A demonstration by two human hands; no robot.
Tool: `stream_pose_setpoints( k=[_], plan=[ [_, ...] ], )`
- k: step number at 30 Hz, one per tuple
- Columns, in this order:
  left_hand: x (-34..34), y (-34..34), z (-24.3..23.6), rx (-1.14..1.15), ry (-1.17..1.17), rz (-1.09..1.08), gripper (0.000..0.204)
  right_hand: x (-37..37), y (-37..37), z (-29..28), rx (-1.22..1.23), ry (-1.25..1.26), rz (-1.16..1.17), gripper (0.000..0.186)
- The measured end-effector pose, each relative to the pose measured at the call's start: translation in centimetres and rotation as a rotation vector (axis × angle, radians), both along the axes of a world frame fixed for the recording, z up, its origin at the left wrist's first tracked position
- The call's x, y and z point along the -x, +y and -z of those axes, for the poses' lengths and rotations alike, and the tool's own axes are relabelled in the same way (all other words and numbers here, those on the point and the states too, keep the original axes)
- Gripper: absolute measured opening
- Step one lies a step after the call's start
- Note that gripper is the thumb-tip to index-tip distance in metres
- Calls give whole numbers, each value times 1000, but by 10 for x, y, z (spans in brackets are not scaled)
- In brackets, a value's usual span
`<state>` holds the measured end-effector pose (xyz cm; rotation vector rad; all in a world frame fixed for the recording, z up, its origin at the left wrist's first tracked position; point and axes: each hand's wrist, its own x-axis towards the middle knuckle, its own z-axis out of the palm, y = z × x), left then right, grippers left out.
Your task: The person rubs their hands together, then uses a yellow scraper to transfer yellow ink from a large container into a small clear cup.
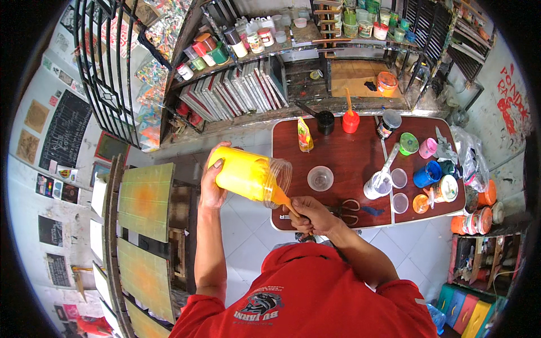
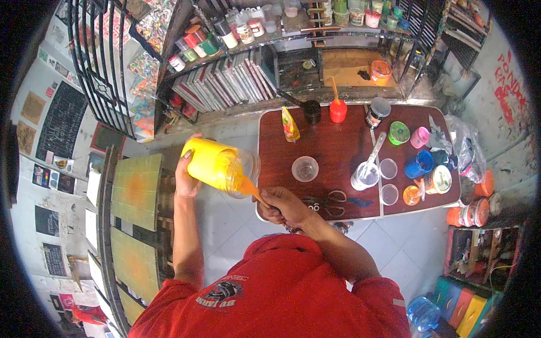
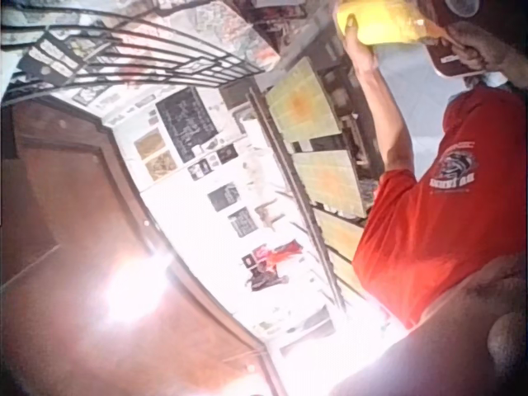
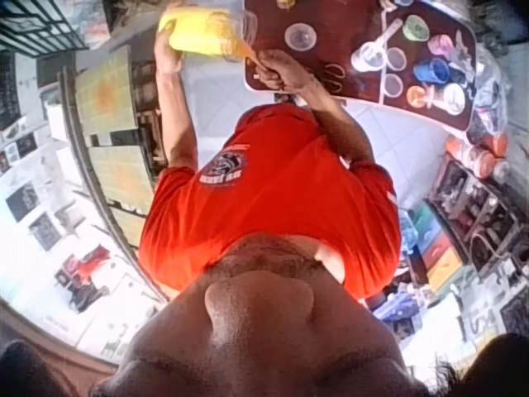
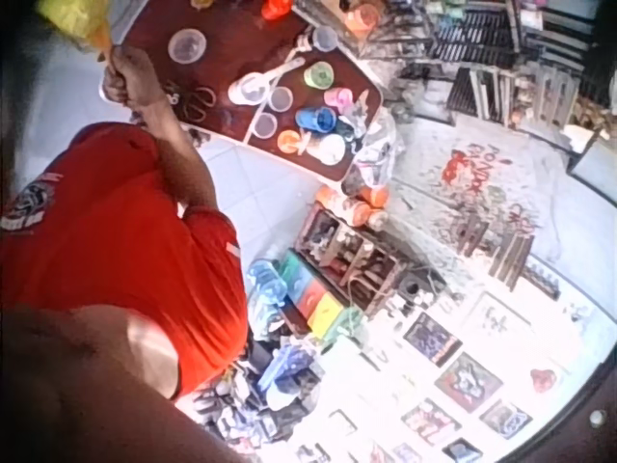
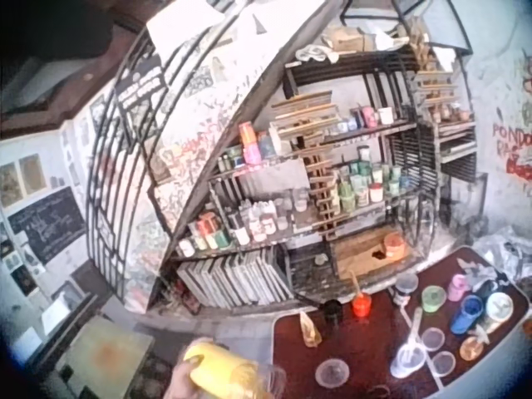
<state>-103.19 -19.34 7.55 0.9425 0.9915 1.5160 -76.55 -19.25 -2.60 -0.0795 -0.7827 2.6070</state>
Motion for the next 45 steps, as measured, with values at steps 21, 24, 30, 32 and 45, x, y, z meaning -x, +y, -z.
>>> stream_pose_setpoints(
  k=[21, 24, 30, 32, 45],
  plan=[
    [-6, -19, 36, 136, -115, -116, 51, -33, 17, 12, -471, -458, 214, 31],
    [-3, -17, 50, 131, -107, -108, 52, -41, 23, 17, -596, -558, 296, 30],
    [-9, -13, 65, 158, -98, -95, 53, -69, 37, 16, -835, -754, 392, 27],
    [-14, -12, 69, 161, -127, -103, 53, -75, 42, 20, -847, -761, 383, 26],
    [-43, 22, 119, 392, 140, -193, 43, -119, 66, 86, -733, -940, 351, 27]
  ],
)
